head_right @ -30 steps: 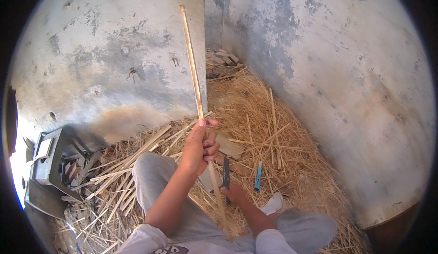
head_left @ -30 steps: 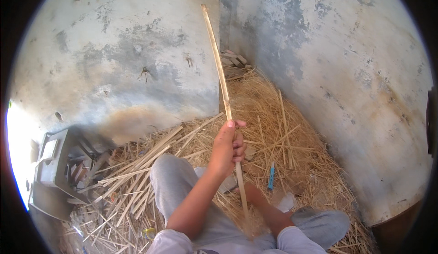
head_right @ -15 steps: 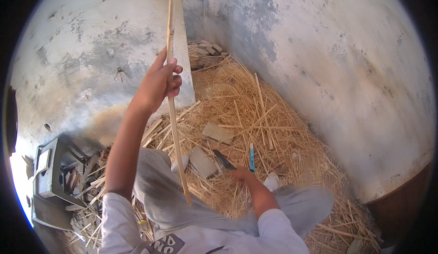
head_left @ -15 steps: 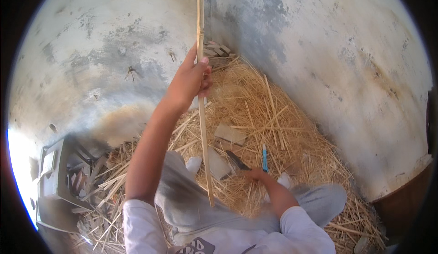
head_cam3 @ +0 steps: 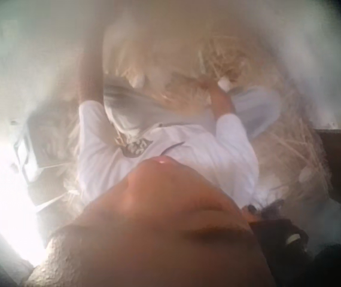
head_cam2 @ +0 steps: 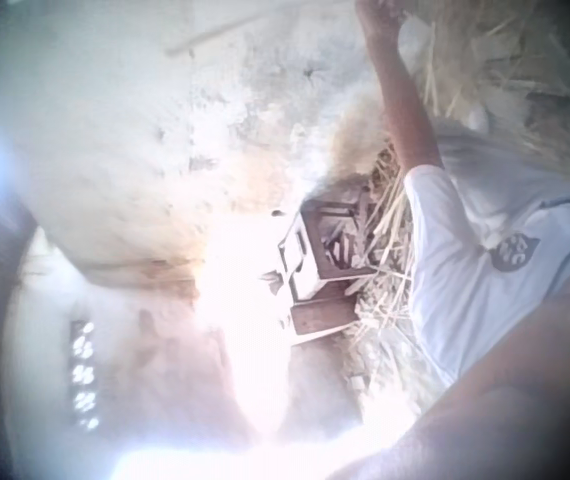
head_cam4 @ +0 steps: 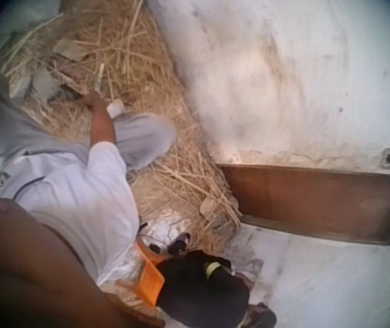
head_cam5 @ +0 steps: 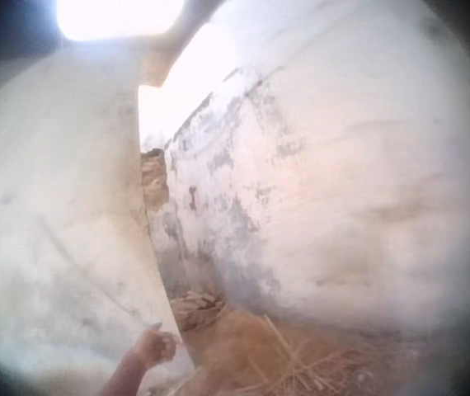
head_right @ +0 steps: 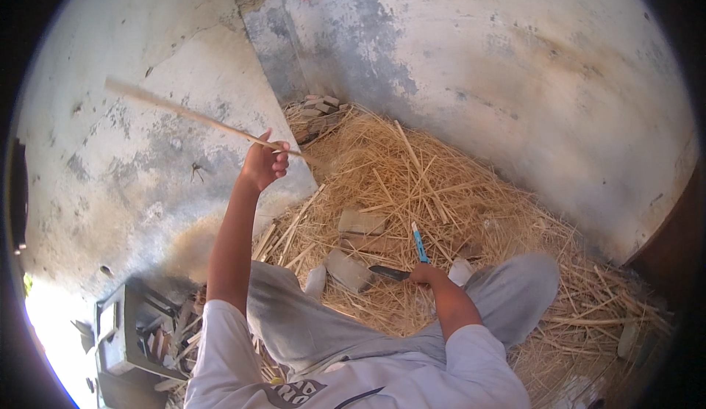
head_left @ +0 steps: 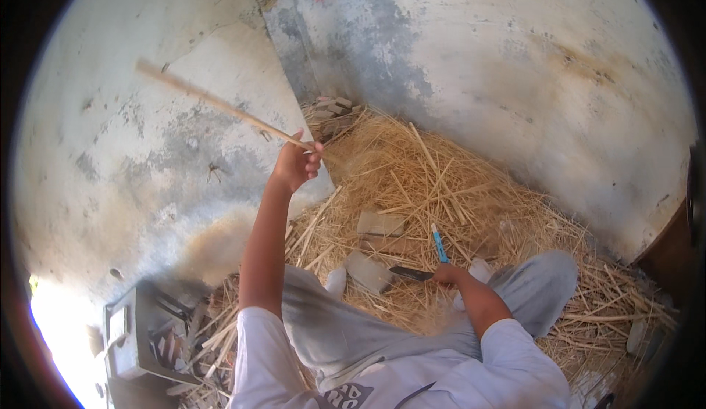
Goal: The person sits on a bed of straw and uses a knife to split a long bamboo stick into thin strips. They hold the stick with one hand and use the knife to shave and split the material, creating thin slivers that fall onto the straw below.
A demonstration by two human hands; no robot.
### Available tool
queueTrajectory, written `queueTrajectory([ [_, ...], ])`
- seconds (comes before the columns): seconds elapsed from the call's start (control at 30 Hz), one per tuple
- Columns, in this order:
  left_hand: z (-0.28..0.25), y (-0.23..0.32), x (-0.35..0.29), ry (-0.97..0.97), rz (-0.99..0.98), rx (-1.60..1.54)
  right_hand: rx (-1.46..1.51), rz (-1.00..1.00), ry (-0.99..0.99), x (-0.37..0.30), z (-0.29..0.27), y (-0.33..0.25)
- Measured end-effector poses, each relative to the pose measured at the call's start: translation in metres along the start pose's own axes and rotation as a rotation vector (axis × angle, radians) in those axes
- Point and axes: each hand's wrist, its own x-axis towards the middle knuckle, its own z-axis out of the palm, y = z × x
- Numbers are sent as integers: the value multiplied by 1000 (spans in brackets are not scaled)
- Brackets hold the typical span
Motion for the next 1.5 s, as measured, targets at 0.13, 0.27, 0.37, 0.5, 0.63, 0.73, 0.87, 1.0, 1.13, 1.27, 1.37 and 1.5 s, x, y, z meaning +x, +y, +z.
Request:
queueTrajectory([
  [0.13,-21,-16,-28,-161,137,131,-106,-102,223,-1,12,-10],
  [0.27,-18,-34,-51,-242,216,184,198,97,330,-20,-14,-31],
  [0.37,-17,-48,-69,-74,165,574,714,292,382,-47,-2,-79],
  [0.5,3,-65,-66,82,158,721,1307,139,358,-88,2,-122],
  [0.63,2,-78,-71,145,167,800,1344,122,395,-97,-4,-140],
  [0.73,2,-87,-74,193,139,896,1295,103,372,-101,-6,-146],
  [0.87,-7,-95,-76,222,164,833,1180,116,332,-92,-3,-142],
  [1.0,-2,-100,-76,264,111,816,1049,127,381,-73,9,-134],
  [1.13,-8,-110,-75,263,89,847,1003,72,393,-78,20,-149],
  [1.27,-4,-102,-84,322,132,906,939,42,324,-71,31,-158],
  [1.37,8,-102,-83,315,70,873,960,45,315,-69,30,-154],
  [1.5,10,-103,-81,299,53,935,895,-17,376,-63,38,-153],
])
